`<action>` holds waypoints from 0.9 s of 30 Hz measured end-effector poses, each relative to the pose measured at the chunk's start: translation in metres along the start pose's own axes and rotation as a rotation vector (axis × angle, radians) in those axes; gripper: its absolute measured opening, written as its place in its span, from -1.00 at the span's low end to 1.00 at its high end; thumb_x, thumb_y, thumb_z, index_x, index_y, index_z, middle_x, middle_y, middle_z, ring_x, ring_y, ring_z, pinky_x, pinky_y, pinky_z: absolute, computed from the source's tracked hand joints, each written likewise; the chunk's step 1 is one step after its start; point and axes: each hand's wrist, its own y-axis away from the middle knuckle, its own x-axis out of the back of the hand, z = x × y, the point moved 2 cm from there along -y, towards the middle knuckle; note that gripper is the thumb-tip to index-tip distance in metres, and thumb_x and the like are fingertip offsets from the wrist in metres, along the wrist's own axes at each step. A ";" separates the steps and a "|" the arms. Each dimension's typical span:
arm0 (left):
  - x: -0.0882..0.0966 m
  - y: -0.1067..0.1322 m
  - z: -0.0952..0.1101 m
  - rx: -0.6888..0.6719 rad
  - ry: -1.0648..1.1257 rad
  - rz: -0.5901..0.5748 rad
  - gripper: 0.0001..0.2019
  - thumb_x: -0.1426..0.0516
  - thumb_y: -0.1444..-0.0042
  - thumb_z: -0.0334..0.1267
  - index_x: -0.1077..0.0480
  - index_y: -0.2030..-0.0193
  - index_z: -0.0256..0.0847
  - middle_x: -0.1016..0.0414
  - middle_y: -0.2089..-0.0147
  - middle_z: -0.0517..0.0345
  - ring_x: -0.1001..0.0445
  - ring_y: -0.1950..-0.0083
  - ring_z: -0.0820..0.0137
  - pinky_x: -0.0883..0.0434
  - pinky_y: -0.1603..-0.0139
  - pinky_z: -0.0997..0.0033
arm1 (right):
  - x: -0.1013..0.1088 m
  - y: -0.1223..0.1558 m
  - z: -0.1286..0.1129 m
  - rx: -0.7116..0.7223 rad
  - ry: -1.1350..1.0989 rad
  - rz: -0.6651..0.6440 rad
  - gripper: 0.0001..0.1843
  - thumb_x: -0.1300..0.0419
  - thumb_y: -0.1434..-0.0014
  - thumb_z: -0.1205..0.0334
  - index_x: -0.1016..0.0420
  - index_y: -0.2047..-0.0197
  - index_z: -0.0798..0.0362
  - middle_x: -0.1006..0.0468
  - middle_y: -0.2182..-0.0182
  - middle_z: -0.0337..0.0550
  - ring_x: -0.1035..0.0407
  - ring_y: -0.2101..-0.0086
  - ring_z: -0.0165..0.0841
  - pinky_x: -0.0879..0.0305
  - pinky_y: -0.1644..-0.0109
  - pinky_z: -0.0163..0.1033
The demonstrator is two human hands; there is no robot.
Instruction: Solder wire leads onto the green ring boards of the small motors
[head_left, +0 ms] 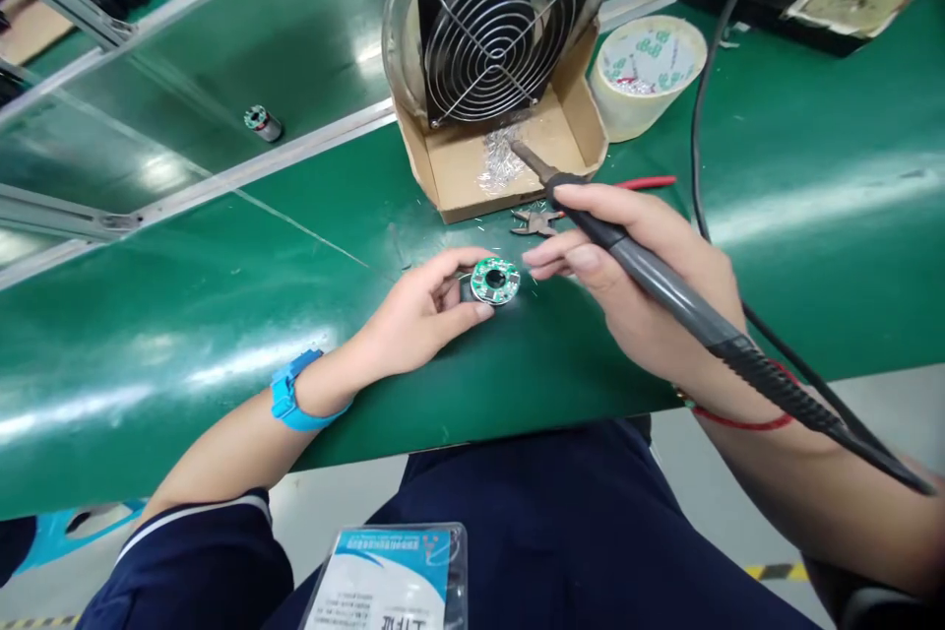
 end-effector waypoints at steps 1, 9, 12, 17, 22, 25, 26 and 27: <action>-0.003 0.001 0.001 -0.027 0.111 -0.024 -0.59 -0.30 -0.20 -0.21 -0.42 -0.17 -0.10 -0.47 0.26 0.20 -0.35 0.36 0.53 -0.31 0.37 0.52 | 0.000 -0.002 -0.003 -0.002 -0.004 -0.011 -0.59 -0.18 -0.33 0.18 -0.42 -0.24 -0.14 -0.65 0.19 -0.27 -0.59 0.20 -0.40 -0.56 -0.07 -0.16; -0.014 0.006 -0.006 -0.019 0.413 -0.210 -0.58 -0.26 -0.26 -0.23 -0.45 -0.26 0.00 -0.57 -0.15 0.08 -0.57 -0.07 0.38 -0.53 -0.09 0.41 | -0.002 -0.021 -0.009 0.026 -0.072 -0.222 -0.46 -0.26 -0.18 0.35 -0.39 -0.22 -0.12 -0.56 0.27 -0.34 -0.51 0.27 -0.47 -0.53 0.10 -0.30; -0.012 0.008 -0.005 -0.010 0.425 -0.237 -0.55 -0.25 -0.28 -0.19 -0.42 -0.31 0.01 -0.53 -0.25 0.06 -0.55 -0.18 0.32 -0.51 -0.21 0.33 | -0.004 -0.024 -0.008 -0.034 -0.091 -0.272 -0.50 -0.25 -0.19 0.34 -0.40 -0.20 -0.07 -0.56 0.28 -0.32 -0.50 0.30 -0.48 -0.51 0.16 -0.32; -0.012 0.009 -0.003 -0.032 0.425 -0.278 -0.56 -0.21 -0.32 -0.21 -0.41 -0.32 0.08 -0.51 -0.29 0.13 -0.53 -0.24 0.32 -0.47 -0.29 0.33 | -0.007 -0.024 -0.008 -0.071 -0.142 -0.289 -0.52 -0.27 -0.19 0.29 -0.40 -0.18 -0.08 -0.58 0.29 -0.31 -0.48 0.28 -0.45 -0.52 0.05 -0.26; -0.012 0.009 -0.003 -0.028 0.375 -0.273 -0.55 -0.20 -0.32 -0.16 -0.40 -0.33 0.01 -0.51 -0.29 0.07 -0.54 -0.22 0.28 -0.51 -0.23 0.29 | -0.007 -0.024 -0.006 -0.070 -0.109 -0.291 -0.51 -0.28 -0.18 0.28 -0.41 -0.18 -0.12 -0.59 0.26 -0.30 -0.49 0.21 -0.41 -0.52 0.02 -0.24; -0.012 0.009 -0.003 -0.023 0.367 -0.264 -0.56 -0.21 -0.31 -0.14 -0.41 -0.31 -0.01 -0.55 -0.22 0.04 -0.56 -0.16 0.29 -0.53 -0.17 0.32 | -0.008 -0.025 -0.008 -0.074 -0.106 -0.289 -0.54 -0.27 -0.18 0.28 -0.42 -0.16 -0.09 -0.58 0.28 -0.30 -0.47 0.24 -0.42 -0.51 0.06 -0.25; -0.012 0.009 -0.003 -0.023 0.366 -0.260 -0.57 -0.22 -0.31 -0.14 -0.42 -0.30 -0.01 -0.56 -0.19 0.05 -0.57 -0.14 0.30 -0.53 -0.15 0.34 | -0.008 -0.025 -0.009 -0.077 -0.107 -0.290 -0.55 -0.27 -0.18 0.29 -0.42 -0.14 -0.07 -0.57 0.31 -0.31 -0.46 0.27 -0.42 -0.50 0.08 -0.26; -0.012 0.009 -0.003 -0.022 0.365 -0.256 -0.57 -0.22 -0.30 -0.13 -0.42 -0.29 -0.01 -0.57 -0.18 0.05 -0.57 -0.12 0.31 -0.54 -0.13 0.34 | -0.009 -0.025 -0.010 -0.077 -0.104 -0.288 -0.58 -0.26 -0.18 0.29 -0.42 -0.12 -0.05 -0.55 0.33 -0.31 -0.45 0.30 -0.43 -0.49 0.11 -0.27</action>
